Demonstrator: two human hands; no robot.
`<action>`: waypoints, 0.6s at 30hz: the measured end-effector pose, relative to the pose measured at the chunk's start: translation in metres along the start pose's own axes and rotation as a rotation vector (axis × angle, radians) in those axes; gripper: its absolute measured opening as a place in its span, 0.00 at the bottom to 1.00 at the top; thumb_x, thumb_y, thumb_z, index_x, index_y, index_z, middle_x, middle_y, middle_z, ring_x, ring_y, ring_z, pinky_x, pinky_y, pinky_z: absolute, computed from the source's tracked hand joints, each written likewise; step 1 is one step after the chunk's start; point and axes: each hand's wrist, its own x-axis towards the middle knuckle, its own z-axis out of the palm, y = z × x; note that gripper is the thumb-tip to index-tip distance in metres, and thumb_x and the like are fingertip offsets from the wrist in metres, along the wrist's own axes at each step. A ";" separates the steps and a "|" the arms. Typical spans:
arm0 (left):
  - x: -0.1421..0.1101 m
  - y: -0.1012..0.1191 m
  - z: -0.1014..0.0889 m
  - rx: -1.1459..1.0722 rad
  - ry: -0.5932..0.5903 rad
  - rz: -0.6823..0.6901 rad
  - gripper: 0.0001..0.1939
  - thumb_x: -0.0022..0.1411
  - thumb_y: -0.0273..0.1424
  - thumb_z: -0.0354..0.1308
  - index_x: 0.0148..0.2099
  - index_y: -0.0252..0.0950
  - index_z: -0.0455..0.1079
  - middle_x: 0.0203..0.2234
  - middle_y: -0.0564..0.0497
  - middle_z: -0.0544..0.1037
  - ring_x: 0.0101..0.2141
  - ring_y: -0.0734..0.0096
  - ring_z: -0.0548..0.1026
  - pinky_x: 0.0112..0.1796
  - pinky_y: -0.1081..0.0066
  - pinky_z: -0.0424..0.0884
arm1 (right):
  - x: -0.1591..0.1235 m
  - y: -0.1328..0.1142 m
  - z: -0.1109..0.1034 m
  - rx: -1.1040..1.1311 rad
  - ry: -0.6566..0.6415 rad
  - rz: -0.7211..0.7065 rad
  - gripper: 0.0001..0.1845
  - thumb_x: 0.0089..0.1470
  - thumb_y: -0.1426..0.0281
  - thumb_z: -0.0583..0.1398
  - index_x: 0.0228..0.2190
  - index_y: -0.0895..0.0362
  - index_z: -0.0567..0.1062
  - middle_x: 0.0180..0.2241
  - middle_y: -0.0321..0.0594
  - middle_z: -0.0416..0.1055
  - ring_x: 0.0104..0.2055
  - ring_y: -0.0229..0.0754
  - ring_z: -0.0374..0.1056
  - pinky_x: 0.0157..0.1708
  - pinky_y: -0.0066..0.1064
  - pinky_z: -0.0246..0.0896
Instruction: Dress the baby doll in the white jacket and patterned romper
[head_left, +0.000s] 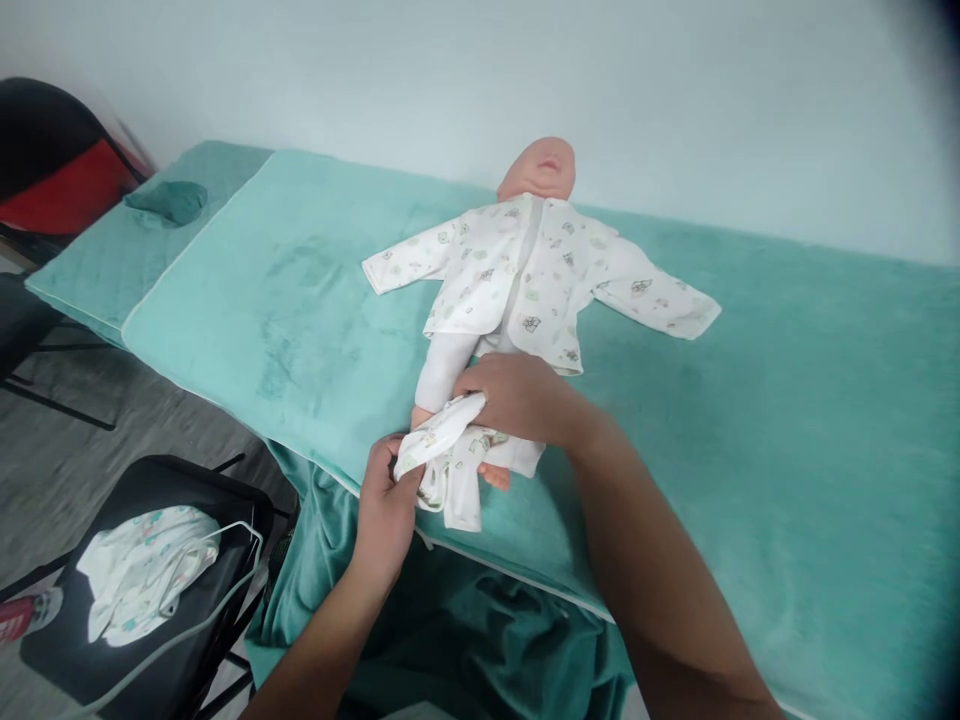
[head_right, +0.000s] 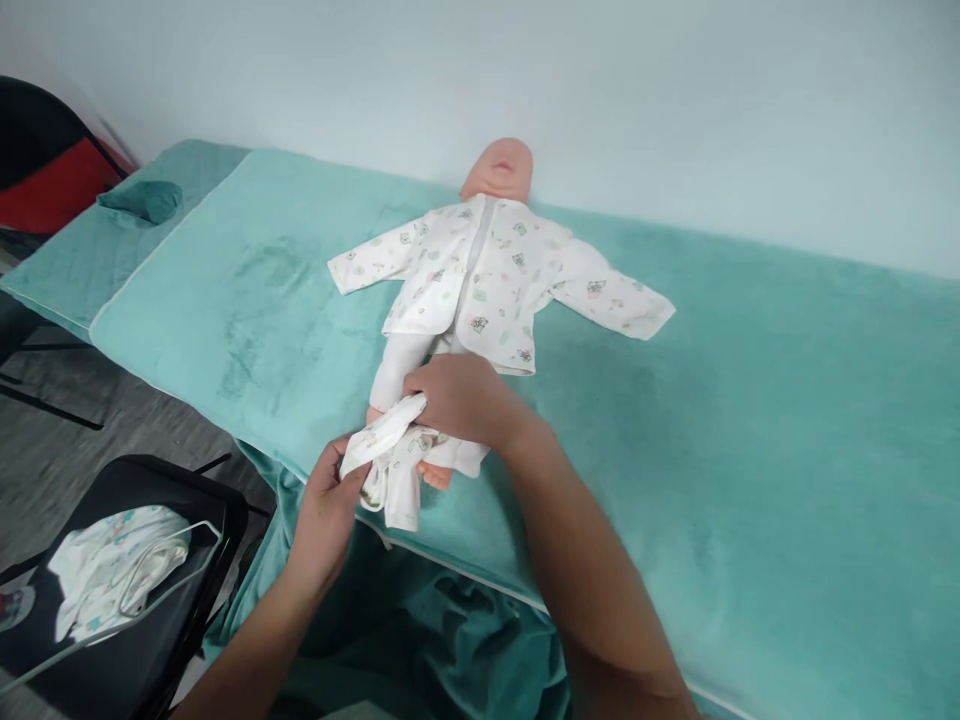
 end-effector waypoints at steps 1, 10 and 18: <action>-0.001 0.001 0.000 -0.008 -0.011 -0.002 0.12 0.61 0.36 0.64 0.46 0.38 0.75 0.49 0.48 0.77 0.44 0.66 0.73 0.43 0.71 0.67 | 0.000 0.000 0.000 0.004 0.004 -0.001 0.09 0.57 0.64 0.63 0.31 0.55 0.80 0.30 0.38 0.76 0.35 0.41 0.66 0.32 0.34 0.46; -0.007 0.014 0.003 -0.188 -0.102 -0.151 0.14 0.61 0.38 0.67 0.47 0.38 0.76 0.39 0.52 0.79 0.38 0.70 0.73 0.39 0.74 0.68 | -0.001 -0.001 -0.004 0.018 -0.024 -0.035 0.09 0.58 0.66 0.62 0.31 0.55 0.81 0.29 0.39 0.75 0.33 0.41 0.66 0.32 0.34 0.45; 0.010 0.009 0.003 -0.575 -0.185 -0.220 0.18 0.51 0.32 0.74 0.44 0.36 0.76 0.36 0.52 0.80 0.36 0.73 0.77 0.38 0.74 0.71 | -0.004 0.006 -0.001 0.081 0.002 -0.081 0.10 0.60 0.63 0.61 0.31 0.55 0.78 0.28 0.36 0.74 0.32 0.38 0.65 0.32 0.33 0.46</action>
